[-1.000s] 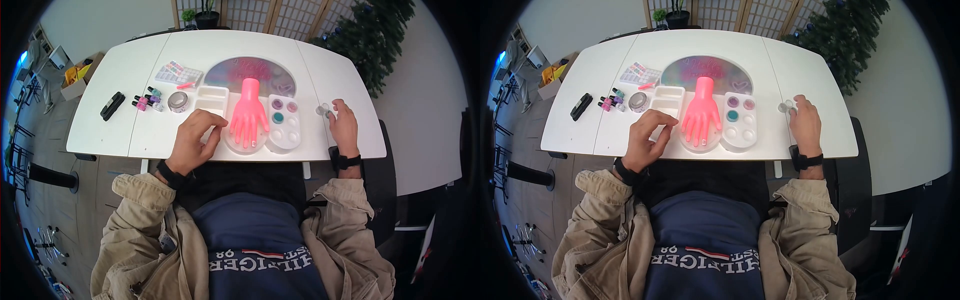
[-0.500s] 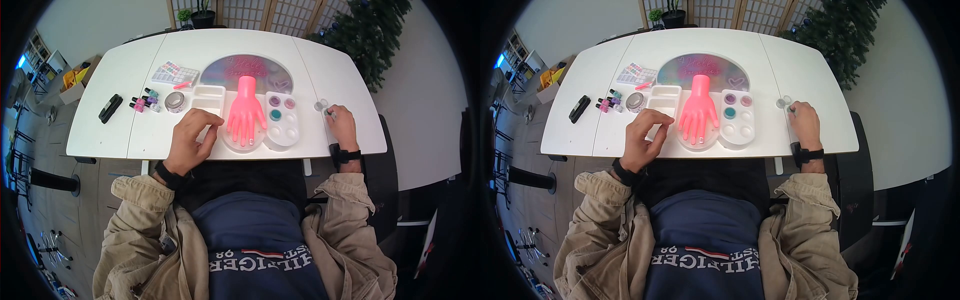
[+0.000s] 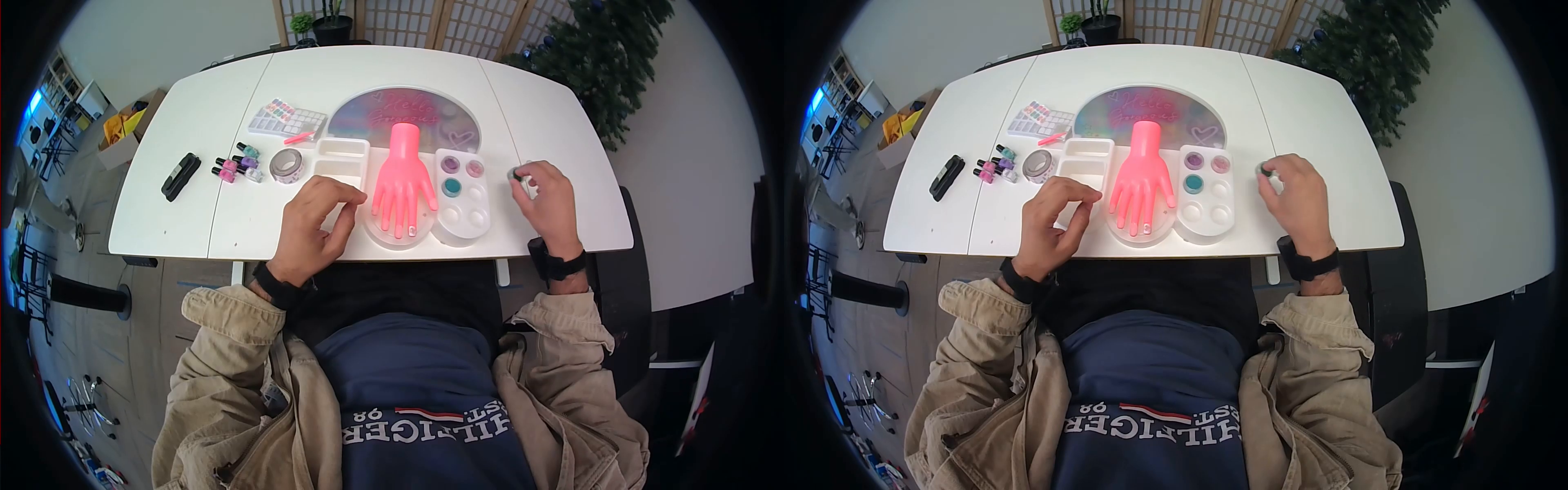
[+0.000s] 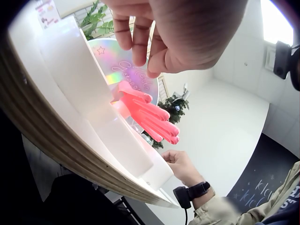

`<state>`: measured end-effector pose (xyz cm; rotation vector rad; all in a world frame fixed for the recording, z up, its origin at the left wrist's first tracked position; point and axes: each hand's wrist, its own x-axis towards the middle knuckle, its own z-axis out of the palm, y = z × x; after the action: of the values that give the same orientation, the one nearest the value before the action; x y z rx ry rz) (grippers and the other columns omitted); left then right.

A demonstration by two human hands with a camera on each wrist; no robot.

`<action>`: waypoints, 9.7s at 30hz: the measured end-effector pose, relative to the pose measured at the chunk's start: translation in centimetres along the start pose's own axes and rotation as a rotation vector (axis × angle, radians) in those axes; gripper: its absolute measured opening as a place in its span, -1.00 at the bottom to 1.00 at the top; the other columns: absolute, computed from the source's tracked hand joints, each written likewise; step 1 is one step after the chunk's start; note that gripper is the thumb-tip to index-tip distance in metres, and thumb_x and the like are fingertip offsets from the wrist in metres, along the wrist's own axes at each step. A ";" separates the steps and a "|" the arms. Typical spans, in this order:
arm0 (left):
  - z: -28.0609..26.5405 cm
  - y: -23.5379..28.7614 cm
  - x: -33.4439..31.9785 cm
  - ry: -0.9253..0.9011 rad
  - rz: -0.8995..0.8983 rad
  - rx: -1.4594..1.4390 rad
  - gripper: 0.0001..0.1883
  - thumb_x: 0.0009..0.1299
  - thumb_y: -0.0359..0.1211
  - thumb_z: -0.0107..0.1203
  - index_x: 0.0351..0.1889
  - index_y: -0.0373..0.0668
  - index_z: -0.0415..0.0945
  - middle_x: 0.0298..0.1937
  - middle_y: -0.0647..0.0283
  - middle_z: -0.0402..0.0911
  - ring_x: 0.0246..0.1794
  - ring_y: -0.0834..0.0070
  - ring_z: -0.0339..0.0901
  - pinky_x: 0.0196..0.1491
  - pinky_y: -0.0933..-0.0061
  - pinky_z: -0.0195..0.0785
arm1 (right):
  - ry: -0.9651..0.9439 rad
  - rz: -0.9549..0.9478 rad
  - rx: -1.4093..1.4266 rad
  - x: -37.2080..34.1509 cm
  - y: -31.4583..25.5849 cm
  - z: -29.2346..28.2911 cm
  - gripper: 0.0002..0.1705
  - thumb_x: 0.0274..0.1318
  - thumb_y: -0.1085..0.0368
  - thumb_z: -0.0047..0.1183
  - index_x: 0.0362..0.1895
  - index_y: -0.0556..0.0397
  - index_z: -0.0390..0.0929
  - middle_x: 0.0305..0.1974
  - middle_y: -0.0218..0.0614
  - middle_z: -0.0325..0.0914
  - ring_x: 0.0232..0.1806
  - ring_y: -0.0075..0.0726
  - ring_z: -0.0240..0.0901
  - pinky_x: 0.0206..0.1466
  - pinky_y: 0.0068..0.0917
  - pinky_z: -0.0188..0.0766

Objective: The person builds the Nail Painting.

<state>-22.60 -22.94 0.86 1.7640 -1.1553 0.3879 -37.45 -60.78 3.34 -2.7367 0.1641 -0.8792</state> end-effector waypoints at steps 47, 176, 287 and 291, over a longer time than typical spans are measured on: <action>0.0 0.1 0.0 0.019 0.010 0.001 -0.72 0.36 -0.72 0.23 -0.05 -0.24 0.76 -0.11 0.16 0.83 -0.08 0.19 0.77 0.04 0.28 0.59 | -0.085 0.150 -0.013 0.6 2.3 -1.0 -0.69 0.23 0.49 0.37 0.07 0.11 0.77 0.04 -0.10 0.76 0.01 0.07 0.72 0.11 -0.10 0.67; -7.1 -7.0 5.5 -0.440 -0.457 0.647 -0.32 0.35 -0.23 0.53 0.48 0.04 0.63 0.43 0.06 0.67 0.42 -0.09 0.58 0.47 -0.03 0.47 | 0.221 -0.208 0.265 -5.2 -6.4 -2.5 -0.83 0.11 0.56 0.46 -0.22 0.14 0.76 -0.19 -0.19 0.80 -0.19 -0.02 0.77 -0.15 -0.25 0.69; -3.3 -13.3 9.0 -0.390 -0.344 0.693 -0.80 0.36 -0.44 0.35 -0.10 -0.05 0.91 -0.19 0.02 0.87 -0.12 -0.09 0.81 0.04 -0.02 0.69 | 0.167 -0.189 0.252 -5.2 -4.4 -1.3 -0.80 0.10 0.65 0.41 -0.19 0.21 0.75 -0.18 -0.11 0.80 -0.19 -0.02 0.79 -0.12 -0.29 0.68; -3.5 -13.4 8.8 -0.224 -0.192 0.626 -0.82 0.37 -0.46 0.31 -0.15 -0.10 0.90 -0.24 0.00 0.85 -0.20 -0.05 0.81 -0.04 0.06 0.70 | 0.166 -0.195 0.259 -5.1 -4.4 -1.3 -0.80 0.10 0.65 0.41 -0.19 0.22 0.75 -0.18 -0.11 0.80 -0.19 -0.02 0.79 -0.12 -0.28 0.68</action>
<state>-6.24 -23.41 1.36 2.4951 -1.0706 0.4782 -42.20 -55.87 2.75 -2.4679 -0.1767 -1.0965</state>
